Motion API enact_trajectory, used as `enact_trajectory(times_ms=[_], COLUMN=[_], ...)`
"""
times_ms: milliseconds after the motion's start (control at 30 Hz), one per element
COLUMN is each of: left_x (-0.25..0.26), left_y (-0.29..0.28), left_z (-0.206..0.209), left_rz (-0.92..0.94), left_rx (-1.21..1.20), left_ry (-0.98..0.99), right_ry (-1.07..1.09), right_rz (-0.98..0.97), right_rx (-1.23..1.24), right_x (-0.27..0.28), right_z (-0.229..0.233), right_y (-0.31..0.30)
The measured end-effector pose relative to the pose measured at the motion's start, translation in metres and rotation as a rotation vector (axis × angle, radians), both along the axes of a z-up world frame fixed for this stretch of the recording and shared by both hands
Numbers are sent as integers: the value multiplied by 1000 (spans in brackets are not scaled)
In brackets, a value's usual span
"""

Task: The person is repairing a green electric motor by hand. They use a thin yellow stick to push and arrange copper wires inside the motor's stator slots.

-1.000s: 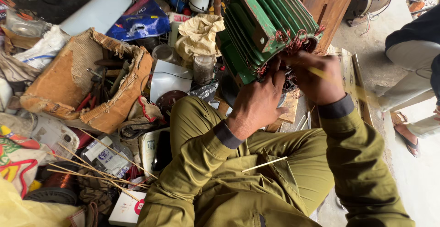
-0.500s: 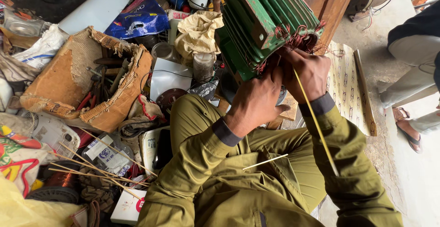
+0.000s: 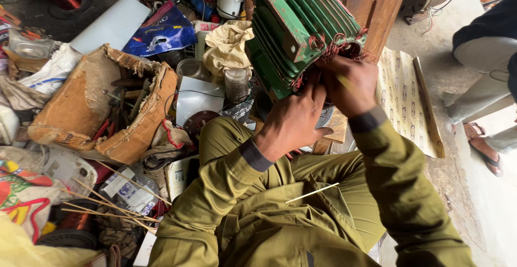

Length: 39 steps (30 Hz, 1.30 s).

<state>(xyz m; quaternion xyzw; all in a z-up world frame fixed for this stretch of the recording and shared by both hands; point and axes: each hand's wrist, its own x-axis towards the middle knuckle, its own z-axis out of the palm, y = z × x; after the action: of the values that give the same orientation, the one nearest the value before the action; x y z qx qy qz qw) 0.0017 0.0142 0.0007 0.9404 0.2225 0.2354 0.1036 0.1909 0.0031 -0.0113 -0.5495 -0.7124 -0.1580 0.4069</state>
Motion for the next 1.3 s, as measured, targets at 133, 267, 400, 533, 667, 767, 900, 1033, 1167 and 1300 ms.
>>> enact_trajectory(times_ms=[133,267,400,533,667,767,900,1033,1167,1300], left_x=[-3,1,-2,-2,-7,-28,-76,-104,-78,-58], left_y=[-1,-2,-5,-9,-15,-12,38,121,155,150], left_z=[-7,-12,-10,-4,-8,-16,2,57,90,102], left_rz=[34,35,73,88,64,-156,-149,-55,-302,-123], left_rx=[55,97,85,137,35,194,451,668,754,652], left_ry=[-5,-86,3,12,19,-365,-544,-392,-184,-44], right_ry=[408,136,97,241,305,316,334,393,519,568], right_rz=[40,112,130,72,126,8,-203,-448,-489,-487], right_rx=[-55,37,50,-13,102,126,67,-95,-300,-430], right_x=[-14,-21,-25,-20,-16,-8,9,32,66,99], right_z=[6,15,20,20,8,-12,-45,-86,-133,-188], right_y=[-26,-32,-30,-43,-61,-89,-134,-162,-183,-187])
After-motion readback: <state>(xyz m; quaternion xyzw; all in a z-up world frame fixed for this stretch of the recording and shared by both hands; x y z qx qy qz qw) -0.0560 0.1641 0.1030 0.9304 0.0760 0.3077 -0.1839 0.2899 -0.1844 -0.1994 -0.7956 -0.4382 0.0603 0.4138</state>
